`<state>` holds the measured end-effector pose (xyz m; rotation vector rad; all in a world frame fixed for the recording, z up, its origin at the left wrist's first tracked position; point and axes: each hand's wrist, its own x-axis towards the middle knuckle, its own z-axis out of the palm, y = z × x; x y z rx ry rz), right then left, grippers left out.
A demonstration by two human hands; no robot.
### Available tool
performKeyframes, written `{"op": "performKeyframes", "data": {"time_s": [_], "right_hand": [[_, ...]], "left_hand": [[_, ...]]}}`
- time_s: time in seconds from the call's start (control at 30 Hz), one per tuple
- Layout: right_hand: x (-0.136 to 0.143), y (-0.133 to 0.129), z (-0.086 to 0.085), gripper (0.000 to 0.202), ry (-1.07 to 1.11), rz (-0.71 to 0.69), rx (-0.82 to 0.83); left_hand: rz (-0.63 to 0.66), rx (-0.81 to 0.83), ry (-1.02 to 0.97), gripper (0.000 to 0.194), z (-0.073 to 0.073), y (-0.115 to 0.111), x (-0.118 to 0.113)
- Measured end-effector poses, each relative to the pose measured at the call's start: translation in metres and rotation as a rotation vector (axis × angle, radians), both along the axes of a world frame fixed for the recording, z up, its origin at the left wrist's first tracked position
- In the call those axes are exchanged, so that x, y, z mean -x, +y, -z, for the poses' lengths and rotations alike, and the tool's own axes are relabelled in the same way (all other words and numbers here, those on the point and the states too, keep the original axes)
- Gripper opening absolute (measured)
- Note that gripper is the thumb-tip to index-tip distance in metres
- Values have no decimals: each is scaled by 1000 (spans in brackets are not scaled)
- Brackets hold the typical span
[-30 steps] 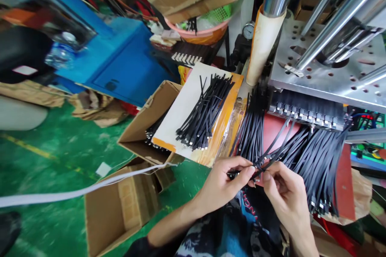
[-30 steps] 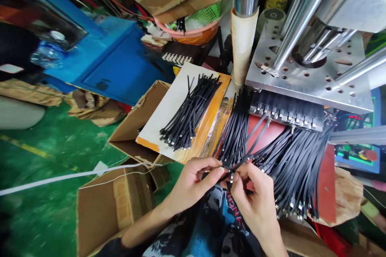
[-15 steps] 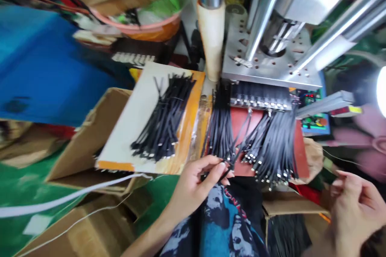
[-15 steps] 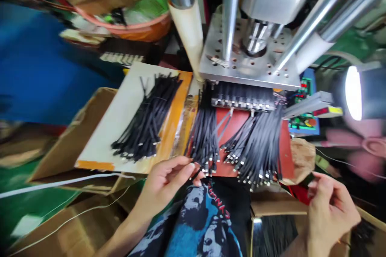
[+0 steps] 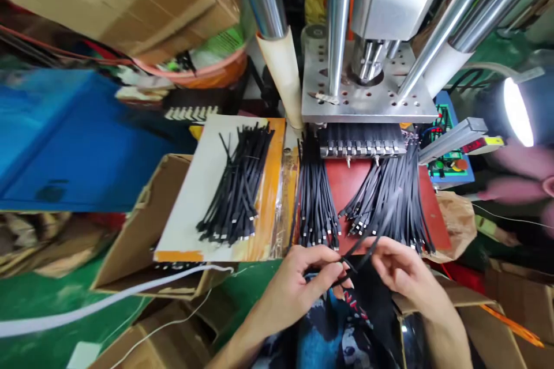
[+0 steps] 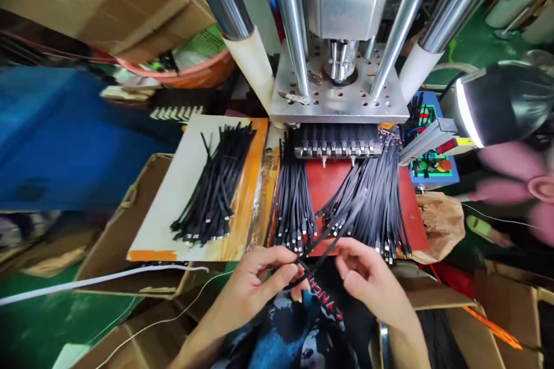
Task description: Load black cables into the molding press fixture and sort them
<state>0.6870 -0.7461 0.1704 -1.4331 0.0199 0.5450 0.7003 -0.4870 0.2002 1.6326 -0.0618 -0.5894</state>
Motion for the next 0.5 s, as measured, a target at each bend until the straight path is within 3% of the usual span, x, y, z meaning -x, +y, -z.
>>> {"op": "performKeyframes", "data": {"time_s": [0.07,0.17,0.33,0.5], "right_hand": [[-10,37,2,69,0,-19,-97],[-24,67,2,46,-37,4,-71],[-45,66,-8,37,-90,44,-33],[-52,66,-16,33,-272,6,126]], "left_hand": [[25,-70,-23,30,-1,6,2],[27,-99,40,33,3,20,8],[-48,-44,183,42,14,45,19],[-88,-75,205,44,21,61,26]]}}
